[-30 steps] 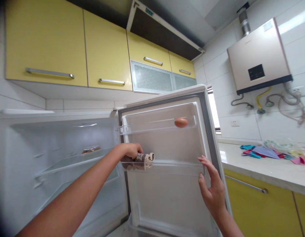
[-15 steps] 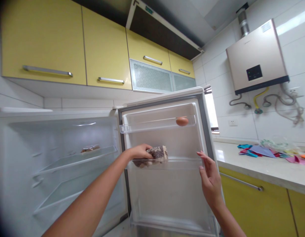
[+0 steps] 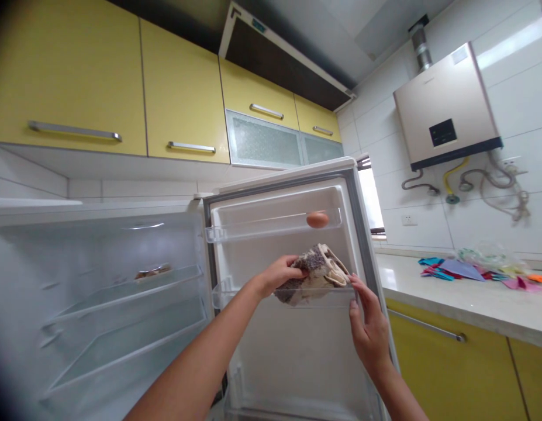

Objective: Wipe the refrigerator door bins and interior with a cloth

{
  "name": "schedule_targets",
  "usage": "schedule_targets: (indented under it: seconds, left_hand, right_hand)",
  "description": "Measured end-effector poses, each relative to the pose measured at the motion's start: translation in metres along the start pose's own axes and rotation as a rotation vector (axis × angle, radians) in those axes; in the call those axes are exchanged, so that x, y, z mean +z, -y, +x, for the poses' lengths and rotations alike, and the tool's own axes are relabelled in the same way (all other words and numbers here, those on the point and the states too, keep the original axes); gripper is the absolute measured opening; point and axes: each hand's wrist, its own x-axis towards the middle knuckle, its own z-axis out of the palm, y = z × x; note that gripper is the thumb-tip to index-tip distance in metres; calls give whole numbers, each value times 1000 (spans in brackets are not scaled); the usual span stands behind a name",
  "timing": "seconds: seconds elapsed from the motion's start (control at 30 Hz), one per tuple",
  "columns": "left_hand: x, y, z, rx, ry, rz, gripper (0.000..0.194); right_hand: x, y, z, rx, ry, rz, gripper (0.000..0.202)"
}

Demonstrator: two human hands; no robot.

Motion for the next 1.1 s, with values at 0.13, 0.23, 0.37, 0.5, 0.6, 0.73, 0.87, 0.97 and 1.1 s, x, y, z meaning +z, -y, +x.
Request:
schedule_targets:
  seconds: [0.13,0.23,0.37,0.5,0.6,0.73,0.87,0.97,1.1]
  left_hand:
    - [-6,-4,-26,229,-111,-154,54]
    - [-14,-12,-55,442,-323,-102,52]
    - [-19,-16,-103,804,-723,611,36]
    - [-10,15,-129,939,-635,1280,48]
    - [0,50,-123,771,-490,1436,47]
    - [6,69,-111,540,-444,1355,60]
    - [8,59,-112,436,-362,1263,65]
    - [9,56,-112,409,-341,1229,69]
    - [4,61,-107,377,-375,1190,82]
  right_hand:
    - [-3,4,1,-12,33,32,39]
    - [-4,6,3,6,55,60,38]
    - [-2,12,6,53,45,121,35]
    - [7,19,6,67,-9,170,34]
    - [9,22,5,72,-26,164,34]
    - [3,25,11,89,24,73,34]
    - [6,51,10,-113,59,-324,36]
    - [29,84,-2,-454,226,-476,52]
    - [73,111,-18,-637,540,-630,70]
